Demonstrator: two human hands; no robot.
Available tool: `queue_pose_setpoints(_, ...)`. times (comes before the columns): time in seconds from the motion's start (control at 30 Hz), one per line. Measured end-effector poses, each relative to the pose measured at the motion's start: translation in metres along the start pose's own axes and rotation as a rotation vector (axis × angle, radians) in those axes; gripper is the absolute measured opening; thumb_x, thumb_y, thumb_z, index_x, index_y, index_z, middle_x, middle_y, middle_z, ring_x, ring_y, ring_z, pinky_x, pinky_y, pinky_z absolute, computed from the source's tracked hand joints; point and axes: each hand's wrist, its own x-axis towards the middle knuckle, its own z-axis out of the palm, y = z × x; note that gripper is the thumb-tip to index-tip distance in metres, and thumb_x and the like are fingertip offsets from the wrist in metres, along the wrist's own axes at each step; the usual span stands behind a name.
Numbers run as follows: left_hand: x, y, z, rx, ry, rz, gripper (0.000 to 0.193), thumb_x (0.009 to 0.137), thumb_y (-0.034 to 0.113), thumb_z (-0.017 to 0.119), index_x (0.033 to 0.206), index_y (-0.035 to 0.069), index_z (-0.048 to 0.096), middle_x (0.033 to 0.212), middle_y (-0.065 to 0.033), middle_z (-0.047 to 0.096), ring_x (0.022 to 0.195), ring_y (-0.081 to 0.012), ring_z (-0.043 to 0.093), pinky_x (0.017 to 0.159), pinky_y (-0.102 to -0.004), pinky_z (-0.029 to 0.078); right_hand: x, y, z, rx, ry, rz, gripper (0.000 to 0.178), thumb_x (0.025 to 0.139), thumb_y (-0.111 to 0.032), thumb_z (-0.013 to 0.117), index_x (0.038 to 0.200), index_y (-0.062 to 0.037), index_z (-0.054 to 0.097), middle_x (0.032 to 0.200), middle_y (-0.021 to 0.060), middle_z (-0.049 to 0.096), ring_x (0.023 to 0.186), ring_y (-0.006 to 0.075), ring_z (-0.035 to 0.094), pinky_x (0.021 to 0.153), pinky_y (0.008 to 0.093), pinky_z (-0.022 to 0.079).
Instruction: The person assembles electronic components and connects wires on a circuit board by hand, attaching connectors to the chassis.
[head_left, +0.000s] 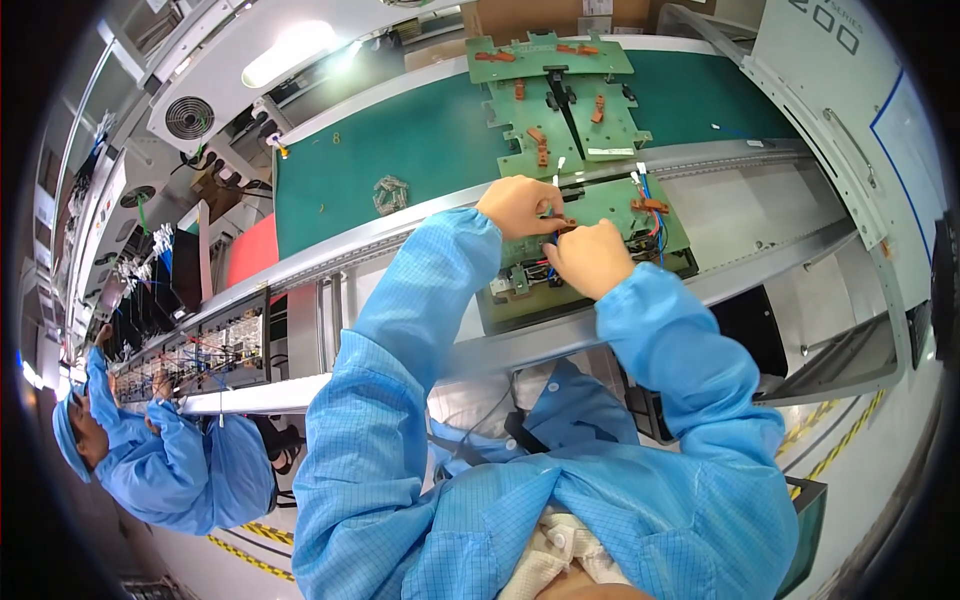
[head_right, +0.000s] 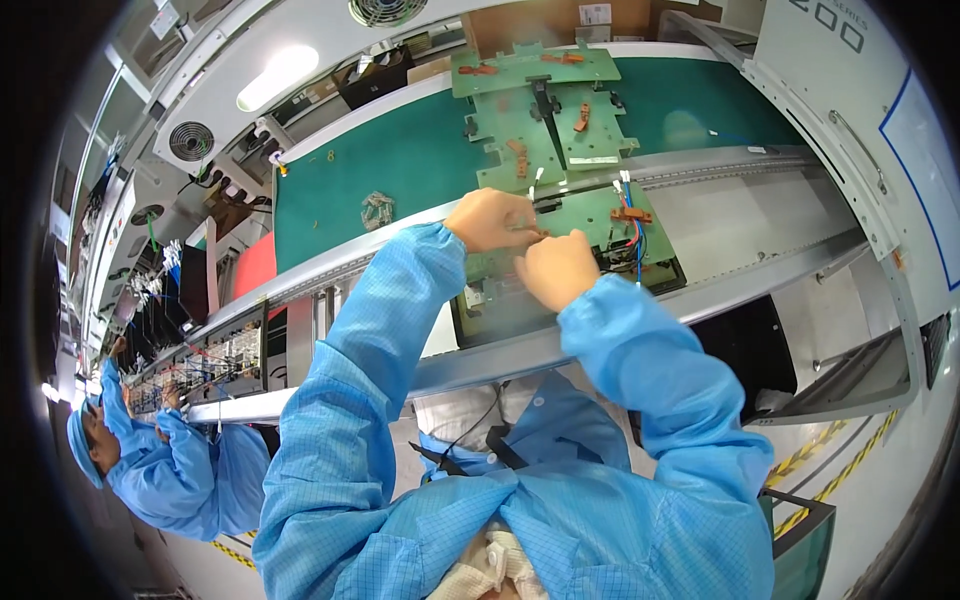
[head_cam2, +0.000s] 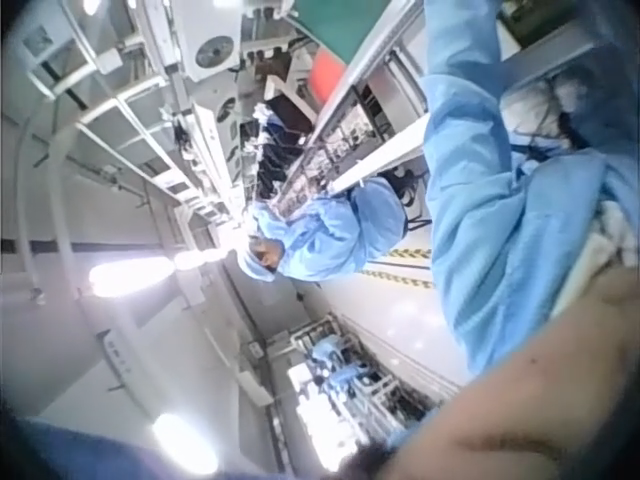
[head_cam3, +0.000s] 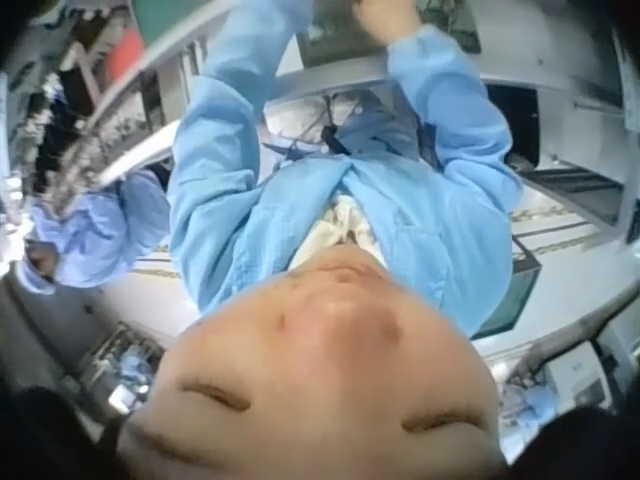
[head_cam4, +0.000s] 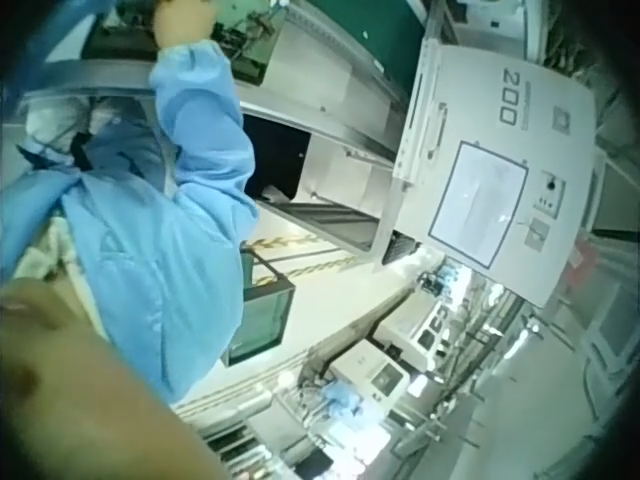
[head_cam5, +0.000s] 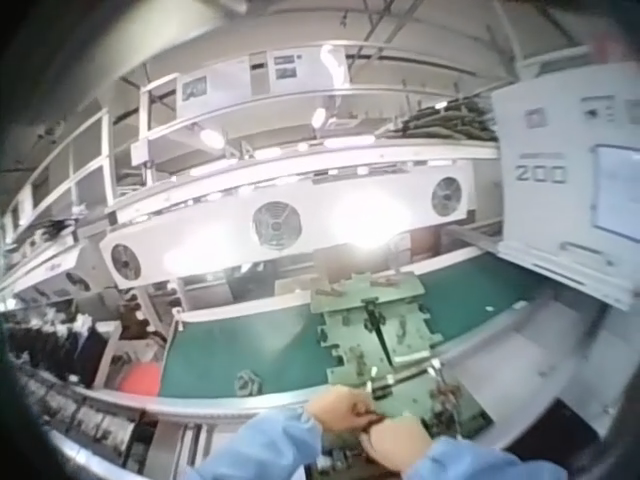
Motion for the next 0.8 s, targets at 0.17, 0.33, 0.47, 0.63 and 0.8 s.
queue_pose_setpoints(0.17, 0.008, 0.01, -0.001, 0.13, 0.004, -0.021, 0.028, 0.068, 0.037, 0.071, 0.085, 0.014, 0.071, 0.072, -0.0091, 0.065, 0.069, -0.0273, 0.062, 0.064, -0.037, 0.049, 0.016, 0.06, -0.069, 0.233, -0.32, -0.178, 0.031, 0.089, -0.032, 0.046, 0.086, -0.0048, 0.061, 0.085, 0.0164, 0.062, 0.079, 0.0351, 0.059, 0.071, 0.045, 0.046)
queue_pose_setpoints(0.33, 0.018, 0.025, -0.002, 0.077, -0.065, -0.153, 0.024, 0.064, 0.031, 0.074, 0.075, 0.01, 0.07, 0.072, -0.0066, 0.067, 0.072, -0.0241, 0.064, 0.067, -0.0341, 0.051, 0.09, 0.119, -0.055, 0.308, -0.081, -0.025, 0.03, 0.088, -0.028, 0.046, 0.097, -0.0052, 0.062, 0.092, 0.012, 0.065, 0.081, 0.0333, 0.061, 0.073, 0.0419, 0.048)
queue_pose_setpoints(0.47, 0.018, 0.02, -0.002, 0.04, -0.04, -0.125, 0.023, 0.066, 0.031, 0.074, 0.075, 0.01, 0.07, 0.071, -0.0068, 0.067, 0.07, -0.0237, 0.064, 0.065, -0.0338, 0.05, 0.125, 0.119, -0.016, 0.541, -0.131, 0.025, 0.029, 0.084, -0.025, 0.054, 0.102, -0.0048, 0.063, 0.087, 0.0092, 0.067, 0.075, 0.025, 0.063, 0.07, 0.0373, 0.049)
queue_pose_setpoints(0.63, 0.003, 0.004, -0.017, -0.199, -0.041, -0.084, 0.024, 0.075, 0.03, 0.069, 0.086, 0.008, 0.07, 0.083, -0.0077, 0.067, 0.077, -0.0233, 0.062, 0.071, -0.0335, 0.048, 0.137, 0.11, -0.007, 0.689, -0.213, 0.154, 0.026, 0.076, -0.021, 0.063, 0.093, -0.0016, 0.066, 0.081, 0.0065, 0.069, 0.07, 0.0166, 0.064, 0.067, 0.0317, 0.05)
queue_pose_setpoints(0.8, -0.051, -0.036, -0.03, -0.325, 0.566, -0.025, 0.017, 0.086, 0.013, 0.058, 0.098, 0.005, 0.067, 0.097, -0.0088, 0.066, 0.093, -0.0201, 0.061, 0.082, -0.0295, 0.046, 0.135, 0.117, 0.01, 0.796, -0.16, 0.122, 0.019, 0.073, -0.016, 0.064, 0.085, -0.0015, 0.069, 0.077, 0.0069, 0.069, 0.073, 0.0155, 0.065, 0.07, 0.029, 0.051)
